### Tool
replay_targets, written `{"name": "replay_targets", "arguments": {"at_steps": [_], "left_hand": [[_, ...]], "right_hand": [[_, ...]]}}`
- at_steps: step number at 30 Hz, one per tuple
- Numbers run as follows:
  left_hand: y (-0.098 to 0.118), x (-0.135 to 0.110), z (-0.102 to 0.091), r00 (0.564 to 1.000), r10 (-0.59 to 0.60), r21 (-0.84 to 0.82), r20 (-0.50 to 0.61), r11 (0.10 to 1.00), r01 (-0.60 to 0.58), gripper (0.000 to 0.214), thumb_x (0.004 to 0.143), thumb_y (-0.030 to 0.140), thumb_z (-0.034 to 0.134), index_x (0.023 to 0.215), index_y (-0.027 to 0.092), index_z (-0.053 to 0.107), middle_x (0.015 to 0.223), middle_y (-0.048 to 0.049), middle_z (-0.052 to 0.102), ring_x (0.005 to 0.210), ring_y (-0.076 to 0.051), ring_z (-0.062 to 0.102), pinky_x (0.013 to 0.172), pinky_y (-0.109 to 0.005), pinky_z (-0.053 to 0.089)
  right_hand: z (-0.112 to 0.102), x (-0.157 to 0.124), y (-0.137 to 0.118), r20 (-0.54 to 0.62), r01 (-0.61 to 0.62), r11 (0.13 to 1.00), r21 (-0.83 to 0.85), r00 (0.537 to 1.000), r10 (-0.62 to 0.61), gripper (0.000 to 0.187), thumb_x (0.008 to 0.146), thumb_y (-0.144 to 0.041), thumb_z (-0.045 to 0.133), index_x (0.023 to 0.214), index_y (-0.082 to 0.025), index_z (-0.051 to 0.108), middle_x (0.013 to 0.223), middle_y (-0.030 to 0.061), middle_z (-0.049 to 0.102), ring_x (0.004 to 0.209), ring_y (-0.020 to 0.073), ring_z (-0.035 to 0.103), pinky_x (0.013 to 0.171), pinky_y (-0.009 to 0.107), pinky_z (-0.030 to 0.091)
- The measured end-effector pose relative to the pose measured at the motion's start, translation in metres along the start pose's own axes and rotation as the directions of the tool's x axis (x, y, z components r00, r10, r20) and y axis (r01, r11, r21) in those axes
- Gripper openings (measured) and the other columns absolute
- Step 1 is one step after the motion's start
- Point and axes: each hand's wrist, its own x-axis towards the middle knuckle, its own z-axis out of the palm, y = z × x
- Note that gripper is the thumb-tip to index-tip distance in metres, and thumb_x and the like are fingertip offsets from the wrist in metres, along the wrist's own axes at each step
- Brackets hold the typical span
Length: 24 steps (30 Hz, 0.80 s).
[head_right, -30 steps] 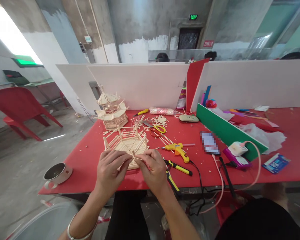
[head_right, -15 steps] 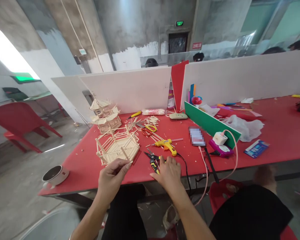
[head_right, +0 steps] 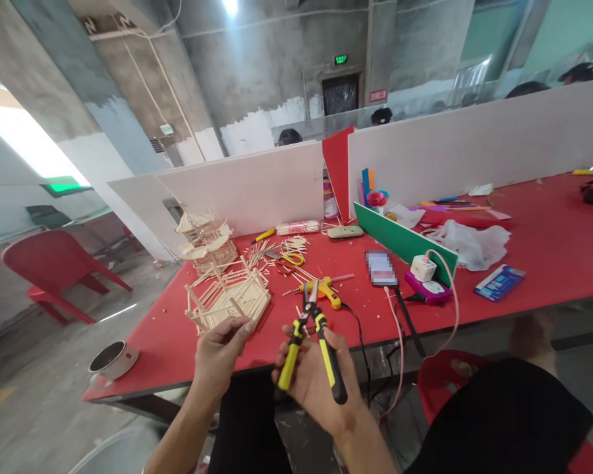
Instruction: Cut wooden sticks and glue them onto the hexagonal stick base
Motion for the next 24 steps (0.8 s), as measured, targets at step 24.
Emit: {"name": "replay_targets", "arguments": {"at_steps": [24], "left_hand": [[0.018, 0.015, -0.008, 0.969, 0.209, 0.031, 0.13, 0.976, -0.215, 0.019, 0.083, 0.031, 0.065, 0.073, 0.017, 0.071, 0.065, -0.0014, 0.057, 0.058, -0.012, 0.049, 0.052, -0.022, 0.039]], "right_hand": [[0.012, 0.018, -0.005, -0.008, -0.005, 0.021, -1.0, 0.99, -0.14, 0.098, 0.063, -0.018, 0.057, 0.155, -0.019, 0.021, 0.157, 0.0139, 0.029, 0.147, 0.031, 0.022, 0.119, 0.053, 0.019]]}}
